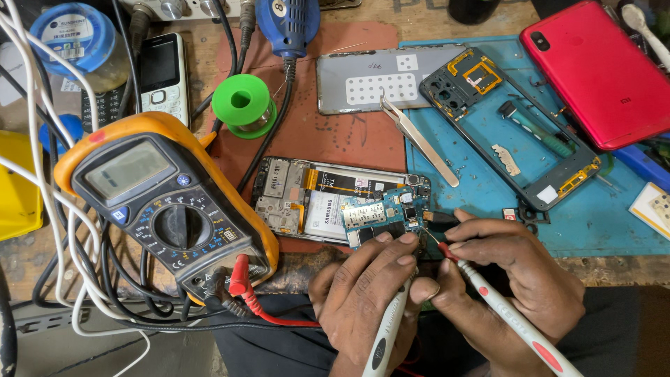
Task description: The person uses a multimeter to test various points on a disassembled smartphone motherboard. They adjust the multimeter dial, place probes on different components, and observe the readings on the display.
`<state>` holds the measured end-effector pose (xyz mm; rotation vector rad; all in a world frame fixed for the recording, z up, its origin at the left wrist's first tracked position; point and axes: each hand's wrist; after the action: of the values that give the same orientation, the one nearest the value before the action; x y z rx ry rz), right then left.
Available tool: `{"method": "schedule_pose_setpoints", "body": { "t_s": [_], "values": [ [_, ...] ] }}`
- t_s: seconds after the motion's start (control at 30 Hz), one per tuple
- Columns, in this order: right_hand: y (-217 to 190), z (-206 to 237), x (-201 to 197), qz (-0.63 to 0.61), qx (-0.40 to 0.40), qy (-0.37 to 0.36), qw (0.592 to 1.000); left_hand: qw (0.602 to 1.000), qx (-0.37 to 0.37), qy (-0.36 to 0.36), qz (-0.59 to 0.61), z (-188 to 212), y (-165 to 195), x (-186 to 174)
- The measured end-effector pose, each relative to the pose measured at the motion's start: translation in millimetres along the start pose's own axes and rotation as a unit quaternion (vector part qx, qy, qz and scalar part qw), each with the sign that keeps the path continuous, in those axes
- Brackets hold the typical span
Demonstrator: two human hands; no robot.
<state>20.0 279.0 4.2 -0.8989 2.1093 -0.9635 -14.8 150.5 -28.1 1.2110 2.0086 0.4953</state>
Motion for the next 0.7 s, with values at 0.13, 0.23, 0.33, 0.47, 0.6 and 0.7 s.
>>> {"method": "schedule_pose_setpoints", "body": {
  "t_s": [0.13, 0.23, 0.33, 0.47, 0.6, 0.7],
  "values": [
    [-1.4, 0.6, 0.4, 0.007, 0.008, 0.005, 1.0, 1.0, 0.002, -0.002, -0.003, -1.0, 0.4, -0.6],
    [-1.2, 0.5, 0.9, 0.005, 0.008, 0.006, 1.0, 1.0, -0.002, -0.006, -0.006, -1.4, 1.6, -1.4],
    [-1.2, 0.4, 1.7, 0.009, 0.008, 0.008, 1.0, 1.0, 0.003, -0.005, -0.013, -2.1, 1.6, -1.8],
    [-1.6, 0.4, 2.1, 0.02, 0.009, 0.008, 1.0, 1.0, 0.005, -0.006, -0.016, -1.9, 1.1, -1.4],
    [-1.2, 0.4, 1.5, 0.014, 0.011, 0.009, 1.0, 1.0, -0.003, 0.0, -0.014, -0.7, 1.2, 0.3],
    [0.4, 0.6, 0.2, -0.001, 0.003, 0.003, 1.0, 1.0, -0.011, 0.007, -0.006, 0.0, 1.6, 1.7]
  ]
}}
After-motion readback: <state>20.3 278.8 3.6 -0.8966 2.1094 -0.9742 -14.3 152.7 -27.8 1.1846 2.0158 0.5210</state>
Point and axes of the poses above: each hand's wrist, its own z-axis away from the middle knuckle, its own x-axis out of the palm, y = z × x, and after that the axes turned 4 degrees about -z, right-handed
